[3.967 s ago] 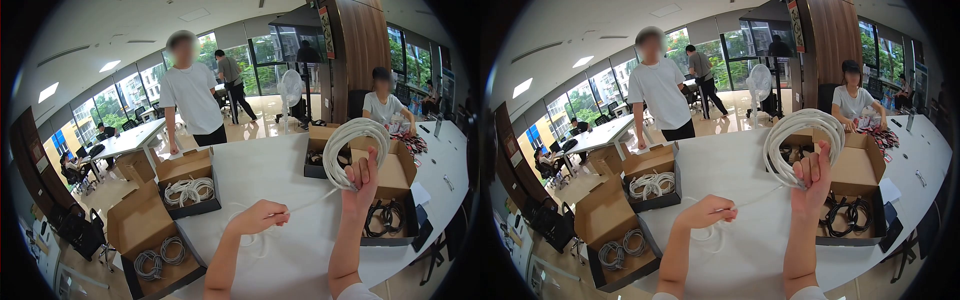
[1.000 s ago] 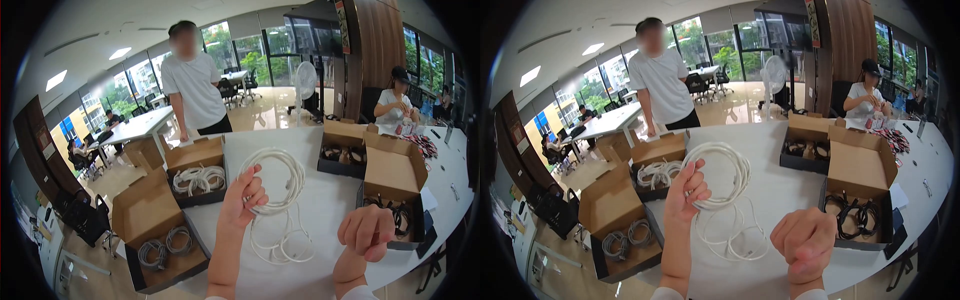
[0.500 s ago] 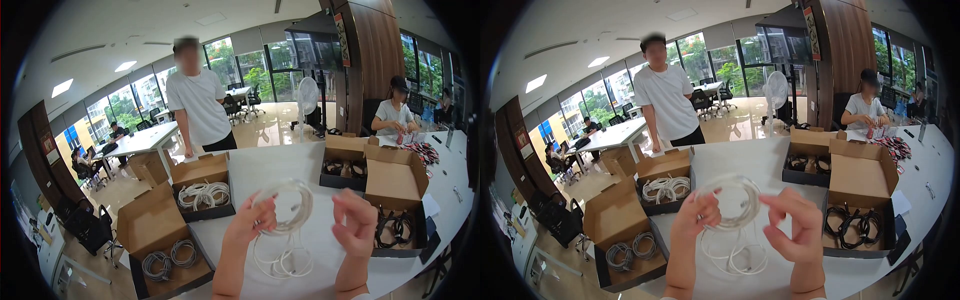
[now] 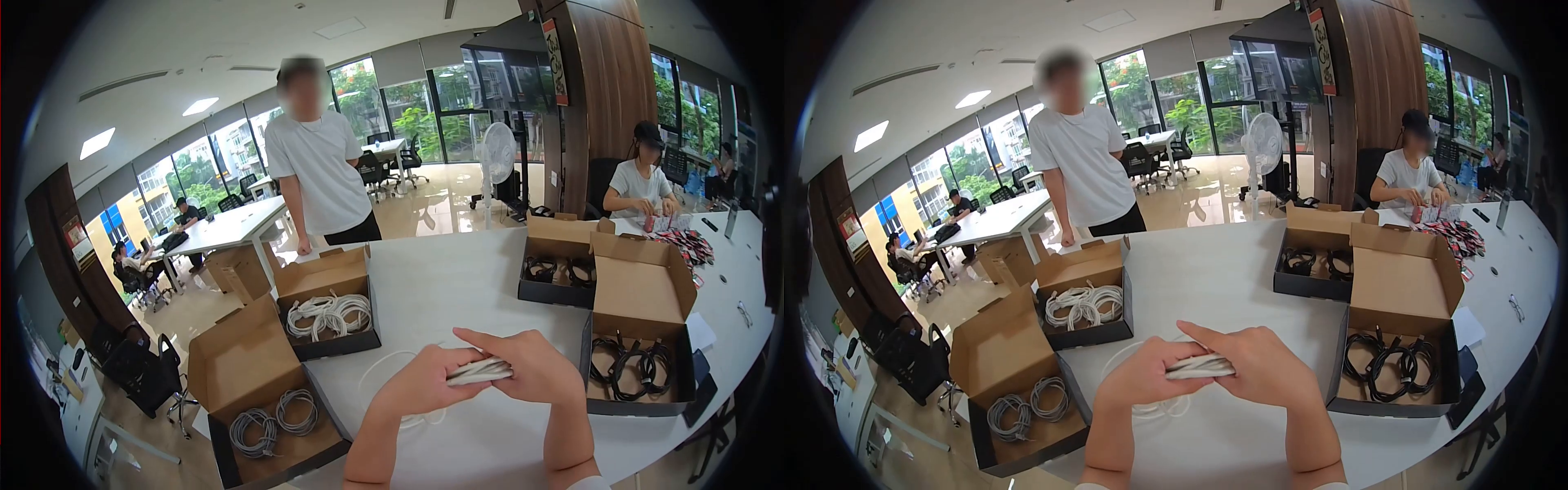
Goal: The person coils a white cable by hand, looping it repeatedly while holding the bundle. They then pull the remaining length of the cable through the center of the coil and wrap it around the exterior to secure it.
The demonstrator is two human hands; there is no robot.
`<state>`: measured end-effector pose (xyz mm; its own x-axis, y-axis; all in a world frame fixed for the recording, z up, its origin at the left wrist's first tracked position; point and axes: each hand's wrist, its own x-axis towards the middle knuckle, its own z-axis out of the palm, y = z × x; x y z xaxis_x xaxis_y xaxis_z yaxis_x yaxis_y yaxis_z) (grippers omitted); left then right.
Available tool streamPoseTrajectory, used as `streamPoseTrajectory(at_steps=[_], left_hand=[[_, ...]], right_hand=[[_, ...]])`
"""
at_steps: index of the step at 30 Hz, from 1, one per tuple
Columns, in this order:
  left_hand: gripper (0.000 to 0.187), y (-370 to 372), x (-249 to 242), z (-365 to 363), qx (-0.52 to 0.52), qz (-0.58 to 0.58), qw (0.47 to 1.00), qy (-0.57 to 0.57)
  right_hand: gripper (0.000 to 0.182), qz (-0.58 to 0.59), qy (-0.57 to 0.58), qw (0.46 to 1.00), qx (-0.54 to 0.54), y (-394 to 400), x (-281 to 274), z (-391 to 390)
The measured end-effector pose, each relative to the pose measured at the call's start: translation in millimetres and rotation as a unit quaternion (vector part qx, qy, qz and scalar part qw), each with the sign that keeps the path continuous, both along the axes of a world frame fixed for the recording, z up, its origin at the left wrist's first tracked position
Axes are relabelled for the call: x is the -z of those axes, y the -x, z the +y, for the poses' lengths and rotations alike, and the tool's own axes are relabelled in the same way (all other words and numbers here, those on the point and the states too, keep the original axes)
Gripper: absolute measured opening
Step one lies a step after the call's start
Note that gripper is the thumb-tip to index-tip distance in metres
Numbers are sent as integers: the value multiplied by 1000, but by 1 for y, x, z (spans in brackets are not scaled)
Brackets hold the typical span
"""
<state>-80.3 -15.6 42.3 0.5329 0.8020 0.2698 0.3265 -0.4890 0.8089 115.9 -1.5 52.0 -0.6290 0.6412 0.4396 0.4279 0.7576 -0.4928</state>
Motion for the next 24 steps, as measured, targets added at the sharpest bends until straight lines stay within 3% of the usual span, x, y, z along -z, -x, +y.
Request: streamPoseTrajectory(at_steps=[5,8,11,14,19,24], left_hand=[[24,-20,6,1,-141,-47,986,-74],[27,-27,15,16,-188,-74,956,-211],[31,-28,19,26,-199,-168,953,-154],[40,-16,13,26,-138,-95,980,-109],[56,-2,8,26,-61,-114,989,-71],[70,6,20,42,7,-158,986,-44]], right_hand=[[64,48,-26,994,91,-2,7,4],[59,104,-31,985,136,-3,6,5],[52,177,-29,972,154,-5,0,3],[43,251,-47,955,150,-3,-3,3],[25,373,-31,919,120,-8,5,6],[14,519,81,847,82,-10,0,2]])
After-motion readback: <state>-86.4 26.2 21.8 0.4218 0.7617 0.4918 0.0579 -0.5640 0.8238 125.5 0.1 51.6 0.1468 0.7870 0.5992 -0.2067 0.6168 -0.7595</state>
